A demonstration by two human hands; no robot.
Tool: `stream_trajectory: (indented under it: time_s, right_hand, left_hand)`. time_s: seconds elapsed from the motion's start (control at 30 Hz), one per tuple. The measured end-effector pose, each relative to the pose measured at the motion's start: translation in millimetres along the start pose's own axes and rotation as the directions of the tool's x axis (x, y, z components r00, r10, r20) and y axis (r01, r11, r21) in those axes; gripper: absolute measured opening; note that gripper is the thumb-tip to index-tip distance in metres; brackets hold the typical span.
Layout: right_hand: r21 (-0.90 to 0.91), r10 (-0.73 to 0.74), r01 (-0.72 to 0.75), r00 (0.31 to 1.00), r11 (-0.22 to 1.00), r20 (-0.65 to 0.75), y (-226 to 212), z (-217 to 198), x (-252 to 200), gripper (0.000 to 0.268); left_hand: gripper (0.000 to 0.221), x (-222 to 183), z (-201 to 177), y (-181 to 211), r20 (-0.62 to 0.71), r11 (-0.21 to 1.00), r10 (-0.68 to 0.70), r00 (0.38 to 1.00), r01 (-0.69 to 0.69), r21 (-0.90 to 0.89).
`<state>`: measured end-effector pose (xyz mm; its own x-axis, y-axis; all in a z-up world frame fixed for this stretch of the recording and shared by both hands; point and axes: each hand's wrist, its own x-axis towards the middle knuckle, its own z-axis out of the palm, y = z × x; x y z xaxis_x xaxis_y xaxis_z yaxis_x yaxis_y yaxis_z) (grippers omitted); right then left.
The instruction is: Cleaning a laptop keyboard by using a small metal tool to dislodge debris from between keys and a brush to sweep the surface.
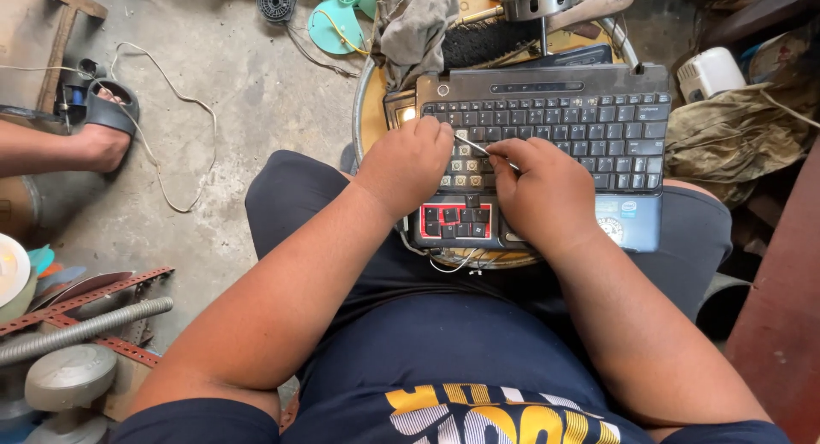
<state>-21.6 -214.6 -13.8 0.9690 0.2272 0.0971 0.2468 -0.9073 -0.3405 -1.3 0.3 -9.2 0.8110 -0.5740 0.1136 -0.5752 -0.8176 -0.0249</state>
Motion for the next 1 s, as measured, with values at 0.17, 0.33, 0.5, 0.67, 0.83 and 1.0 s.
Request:
stream_trajectory:
  time_s: [0.17, 0.33, 0.5, 0.67, 0.83, 1.0]
  right_hand:
    - [0.006, 0.027, -0.027, 1.000, 1.000, 0.011, -0.4, 1.4, 0.2, 0.016]
    - [0.000, -0.001, 0.001, 1.000, 1.000, -0.019, 1.1, 2.5, -0.3, 0.017]
    - [0.009, -0.024, 0.024, 0.999, 1.000, -0.030, -0.5, -1.6, -3.4, 0.015]
    - [0.064, -0.046, 0.048, 0.998, 0.997, -0.035, -1.1, -5.5, -5.5, 0.015]
    - [0.111, -0.085, 0.092, 0.994, 0.990, -0.064, -0.7, -10.7, -9.8, 0.013]
    - [0.225, -0.110, 0.118, 0.993, 0.967, -0.047, -0.5, -21.3, -17.9, 0.011]
  left_hand:
    - [0.018, -7.2, 8.6, -1.5, -0.041, 0.998, -0.023, 0.999, 0.021, -0.053]
    - [0.019, -12.0, -4.3, -0.6, -0.061, 0.975, -0.093, 0.994, 0.078, -0.210]
    - [0.024, -11.4, -12.5, 1.5, 0.010, 0.911, -0.193, 0.981, 0.183, -0.370]
    - [0.028, -13.8, -12.4, -2.2, -0.017, 0.900, -0.215, 0.977, 0.191, -0.392]
    - [0.021, -21.7, -16.3, 0.5, -0.095, 0.945, -0.174, 0.980, 0.139, -0.297]
    - [0.018, -34.7, -26.7, 2.5, -0.228, 0.898, -0.159, 0.961, 0.045, -0.439]
